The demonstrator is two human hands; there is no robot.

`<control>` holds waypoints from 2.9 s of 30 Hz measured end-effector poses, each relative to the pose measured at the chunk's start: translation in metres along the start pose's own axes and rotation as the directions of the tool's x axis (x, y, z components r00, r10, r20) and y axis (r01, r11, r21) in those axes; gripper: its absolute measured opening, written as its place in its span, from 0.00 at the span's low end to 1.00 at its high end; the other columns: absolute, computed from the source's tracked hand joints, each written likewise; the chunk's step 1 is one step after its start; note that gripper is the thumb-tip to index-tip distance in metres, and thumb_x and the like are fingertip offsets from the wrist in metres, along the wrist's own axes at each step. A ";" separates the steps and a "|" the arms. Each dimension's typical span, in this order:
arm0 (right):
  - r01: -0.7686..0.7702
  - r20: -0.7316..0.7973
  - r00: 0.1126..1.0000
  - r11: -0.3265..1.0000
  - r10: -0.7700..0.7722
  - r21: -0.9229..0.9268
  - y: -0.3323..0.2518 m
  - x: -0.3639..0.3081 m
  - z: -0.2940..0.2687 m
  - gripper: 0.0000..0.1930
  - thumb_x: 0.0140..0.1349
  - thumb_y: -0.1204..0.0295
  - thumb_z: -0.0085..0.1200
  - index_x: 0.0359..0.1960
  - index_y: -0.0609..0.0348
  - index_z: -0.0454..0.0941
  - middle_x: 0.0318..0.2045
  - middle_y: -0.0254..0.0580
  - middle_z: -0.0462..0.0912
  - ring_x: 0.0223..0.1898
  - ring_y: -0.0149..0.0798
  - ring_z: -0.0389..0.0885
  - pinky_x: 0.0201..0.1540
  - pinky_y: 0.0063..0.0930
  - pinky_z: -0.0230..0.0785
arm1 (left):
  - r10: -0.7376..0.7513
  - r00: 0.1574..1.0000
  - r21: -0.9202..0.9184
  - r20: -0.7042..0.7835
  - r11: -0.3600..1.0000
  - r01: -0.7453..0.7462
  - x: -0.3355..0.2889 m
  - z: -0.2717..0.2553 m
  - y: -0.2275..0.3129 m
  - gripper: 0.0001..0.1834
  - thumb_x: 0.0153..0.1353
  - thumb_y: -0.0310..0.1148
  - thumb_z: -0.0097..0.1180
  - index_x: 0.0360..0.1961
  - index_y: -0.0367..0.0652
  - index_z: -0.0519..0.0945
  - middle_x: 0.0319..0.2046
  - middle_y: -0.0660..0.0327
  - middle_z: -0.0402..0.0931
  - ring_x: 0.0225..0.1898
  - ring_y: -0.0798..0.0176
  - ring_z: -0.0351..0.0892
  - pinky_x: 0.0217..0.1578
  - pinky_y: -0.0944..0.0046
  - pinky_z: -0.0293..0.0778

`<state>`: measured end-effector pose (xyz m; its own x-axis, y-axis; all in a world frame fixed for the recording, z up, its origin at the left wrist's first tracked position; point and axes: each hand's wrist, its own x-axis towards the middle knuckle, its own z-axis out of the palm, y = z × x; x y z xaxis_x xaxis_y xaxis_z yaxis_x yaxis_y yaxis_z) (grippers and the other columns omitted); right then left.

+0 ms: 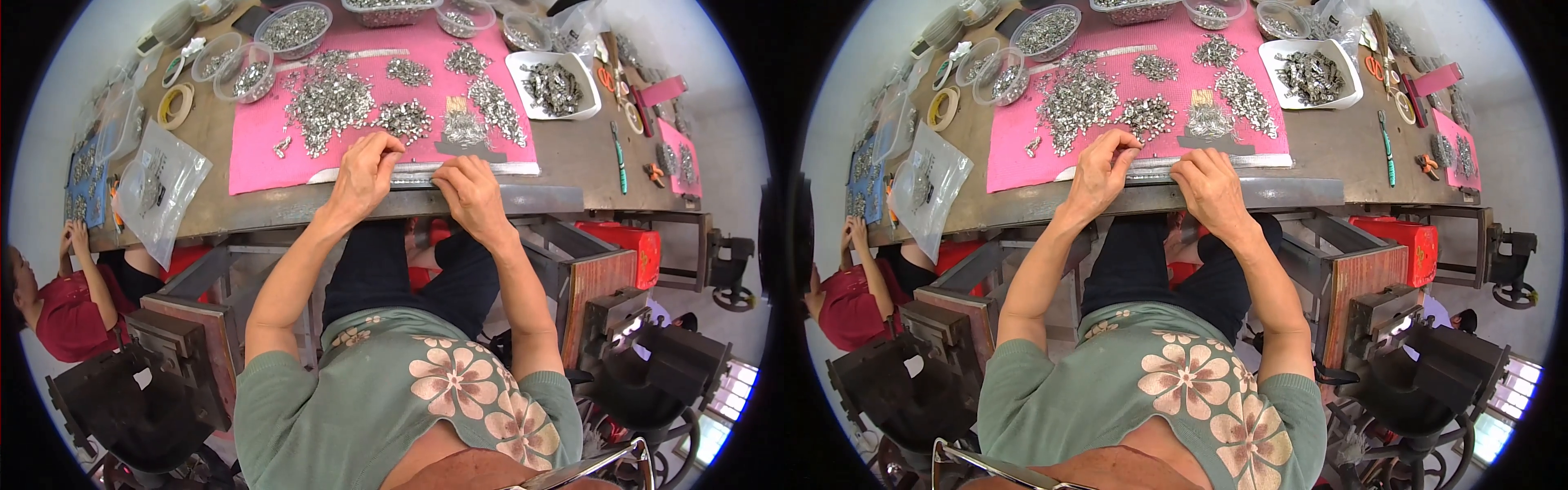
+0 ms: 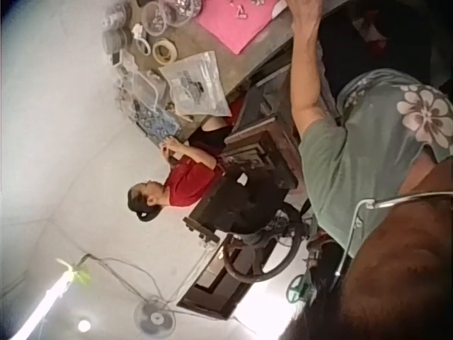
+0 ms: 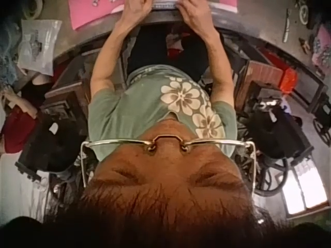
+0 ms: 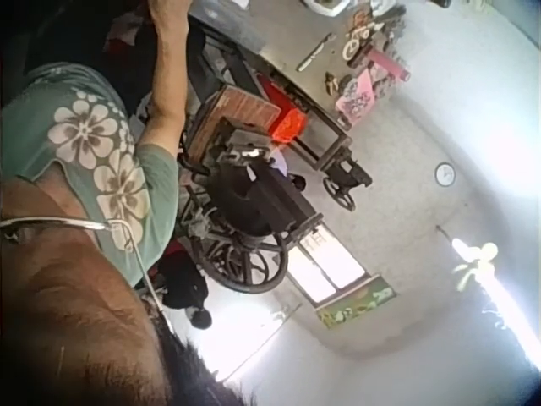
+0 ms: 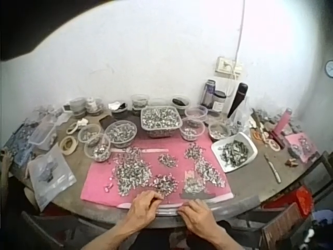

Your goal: The person sorts small metal parts from plastic containers into a metal jig, then uses a manual press machine to press the components, and finally trims them with pliers.

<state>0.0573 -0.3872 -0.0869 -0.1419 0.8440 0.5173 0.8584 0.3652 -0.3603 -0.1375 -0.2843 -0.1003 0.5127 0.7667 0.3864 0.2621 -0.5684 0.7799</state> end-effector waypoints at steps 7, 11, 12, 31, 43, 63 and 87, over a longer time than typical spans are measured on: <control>0.113 0.053 0.993 0.977 -0.105 -0.180 -0.007 0.000 0.001 0.08 0.56 0.76 0.61 0.37 0.60 0.79 0.37 0.40 0.78 0.40 0.45 0.77 0.48 0.39 0.68 | -0.004 1.000 -0.032 -0.021 0.999 0.003 -0.008 0.008 0.010 0.04 0.64 0.23 0.58 0.40 0.36 0.79 0.33 0.55 0.79 0.34 0.56 0.79 0.38 0.58 0.74; 0.110 0.003 0.994 0.987 -0.111 -0.120 -0.007 -0.010 0.003 0.11 0.57 0.77 0.60 0.43 0.62 0.80 0.41 0.43 0.80 0.44 0.46 0.79 0.52 0.39 0.69 | 0.077 0.997 -0.049 0.010 0.996 -0.076 -0.011 0.014 0.018 0.04 0.64 0.22 0.58 0.40 0.35 0.79 0.32 0.54 0.79 0.33 0.54 0.78 0.37 0.58 0.74; 0.086 -0.045 0.995 0.995 -0.088 -0.057 -0.006 -0.013 0.003 0.12 0.59 0.78 0.60 0.45 0.63 0.80 0.42 0.44 0.82 0.45 0.47 0.81 0.52 0.38 0.71 | 0.063 0.997 -0.069 0.035 0.996 -0.061 -0.012 0.017 0.018 0.05 0.63 0.22 0.59 0.40 0.36 0.79 0.32 0.54 0.78 0.35 0.52 0.77 0.39 0.57 0.72; -0.327 -0.181 0.850 0.765 0.495 0.554 0.021 -0.038 0.019 0.06 0.67 0.80 0.57 0.43 0.63 0.83 0.35 0.40 0.84 0.32 0.31 0.80 0.38 0.24 0.72 | 0.106 0.990 0.017 0.096 0.994 -0.108 -0.011 0.024 0.019 0.05 0.60 0.23 0.62 0.37 0.37 0.83 0.36 0.57 0.78 0.38 0.52 0.74 0.41 0.56 0.70; -0.359 -0.157 0.852 0.777 0.499 0.517 0.015 -0.036 0.012 0.06 0.68 0.81 0.55 0.44 0.64 0.84 0.36 0.35 0.83 0.35 0.25 0.78 0.38 0.20 0.69 | 0.224 0.974 0.079 0.019 0.971 -0.224 -0.014 0.029 0.021 0.07 0.56 0.21 0.65 0.36 0.38 0.83 0.35 0.57 0.78 0.38 0.52 0.76 0.40 0.55 0.72; -0.346 -0.176 0.857 0.794 0.484 0.499 0.013 -0.035 0.012 0.07 0.66 0.81 0.56 0.42 0.63 0.84 0.35 0.40 0.84 0.35 0.31 0.82 0.40 0.24 0.72 | 0.105 0.993 0.037 0.055 0.994 -0.107 -0.015 0.026 0.020 0.06 0.58 0.22 0.64 0.37 0.39 0.83 0.36 0.56 0.80 0.40 0.49 0.79 0.40 0.54 0.75; -0.260 -0.298 0.902 0.943 0.313 0.206 0.081 0.009 -0.015 0.05 0.64 0.80 0.57 0.40 0.64 0.83 0.33 0.47 0.83 0.34 0.45 0.83 0.38 0.35 0.74 | 0.197 0.980 0.238 -0.003 0.952 -0.191 -0.025 0.031 0.031 0.07 0.57 0.25 0.67 0.38 0.39 0.84 0.34 0.55 0.79 0.39 0.49 0.78 0.46 0.51 0.72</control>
<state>0.1332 -0.3563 -0.0998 0.2875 0.7586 0.5846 0.7449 0.2066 -0.6344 -0.1164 -0.3300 -0.1015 0.5519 0.6405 0.5340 0.3465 -0.7586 0.5518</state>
